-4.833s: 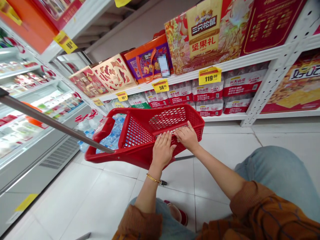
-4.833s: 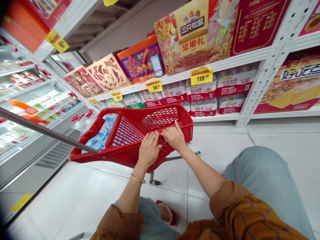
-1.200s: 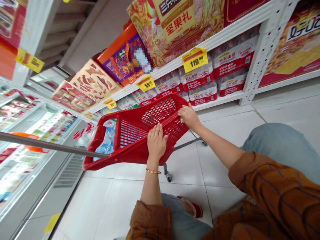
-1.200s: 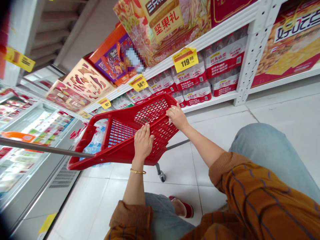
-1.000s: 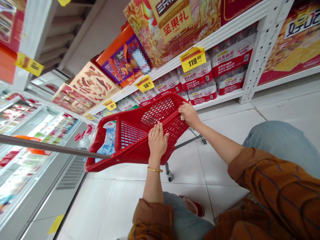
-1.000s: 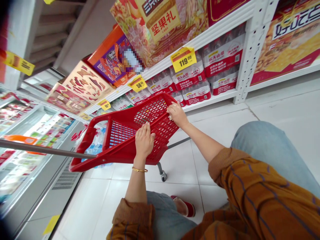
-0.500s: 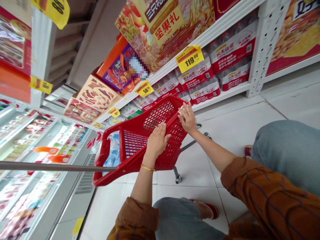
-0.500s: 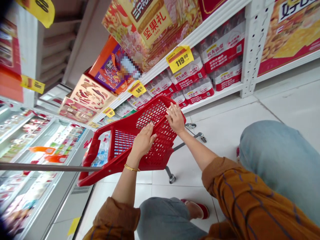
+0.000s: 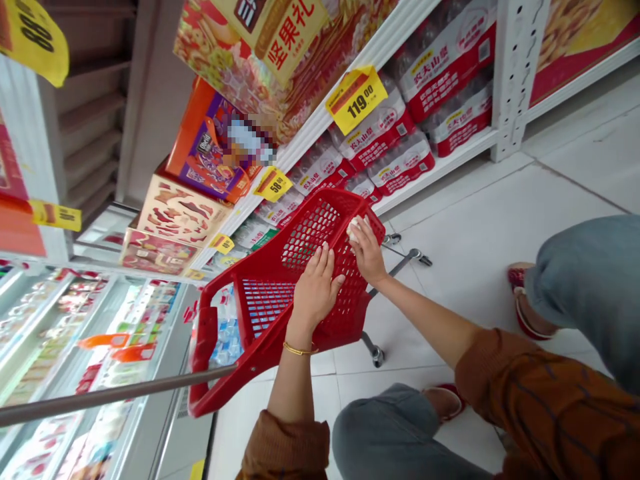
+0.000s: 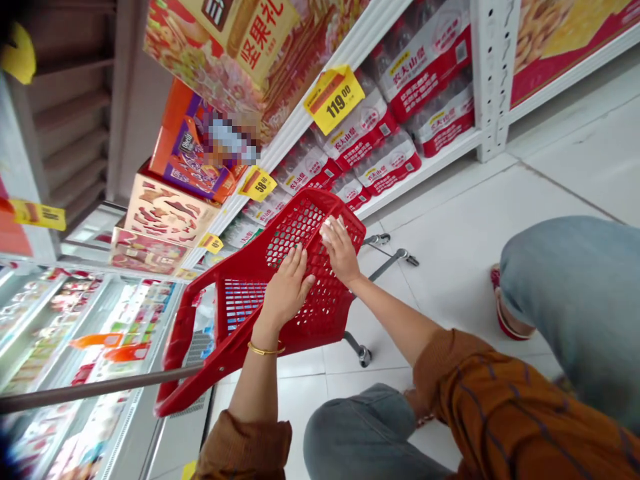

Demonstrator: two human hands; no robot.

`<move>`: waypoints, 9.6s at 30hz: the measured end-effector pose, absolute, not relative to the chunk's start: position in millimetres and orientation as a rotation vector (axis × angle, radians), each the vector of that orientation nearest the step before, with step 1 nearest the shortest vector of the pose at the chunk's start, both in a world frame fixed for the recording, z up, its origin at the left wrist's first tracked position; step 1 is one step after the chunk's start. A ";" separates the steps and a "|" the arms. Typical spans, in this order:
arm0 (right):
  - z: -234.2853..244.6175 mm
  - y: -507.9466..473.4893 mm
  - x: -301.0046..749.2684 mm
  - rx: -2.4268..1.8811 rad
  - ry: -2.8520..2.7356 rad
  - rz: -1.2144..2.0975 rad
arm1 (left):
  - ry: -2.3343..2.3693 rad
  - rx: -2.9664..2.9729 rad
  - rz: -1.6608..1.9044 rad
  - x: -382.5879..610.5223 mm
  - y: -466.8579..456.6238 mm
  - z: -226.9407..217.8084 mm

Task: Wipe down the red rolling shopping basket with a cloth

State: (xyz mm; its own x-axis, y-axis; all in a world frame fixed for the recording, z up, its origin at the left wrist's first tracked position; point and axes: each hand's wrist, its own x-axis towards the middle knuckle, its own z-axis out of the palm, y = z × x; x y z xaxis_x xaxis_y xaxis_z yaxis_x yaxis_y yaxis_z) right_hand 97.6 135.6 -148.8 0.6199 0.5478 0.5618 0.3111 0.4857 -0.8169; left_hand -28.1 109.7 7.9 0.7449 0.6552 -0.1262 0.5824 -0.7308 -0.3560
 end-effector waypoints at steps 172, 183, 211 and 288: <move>-174.7 66.1 -16.9 -1.028 -1.167 0.308 | 0.291 -3.014 1.161 -73.7 150.8 58.8; -214.3 53.4 -36.1 -1.115 -1.142 0.364 | 0.313 -3.030 1.119 -70.4 150.7 57.7; -210.6 36.1 -28.2 -1.153 -1.100 0.381 | 0.265 -3.013 1.153 -66.8 148.0 59.7; -169.1 64.6 9.3 -1.163 -0.927 0.308 | 0.258 -3.049 1.153 -67.2 136.1 60.3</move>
State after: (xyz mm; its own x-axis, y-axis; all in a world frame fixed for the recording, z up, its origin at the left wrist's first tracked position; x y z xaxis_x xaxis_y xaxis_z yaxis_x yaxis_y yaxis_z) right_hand 9.3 64.6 -169.1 0.6081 0.6452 0.4625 0.2405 0.4054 -0.8819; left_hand -67.2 136.1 60.3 0.7398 -0.1917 -0.6449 -0.1013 -0.9793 0.1750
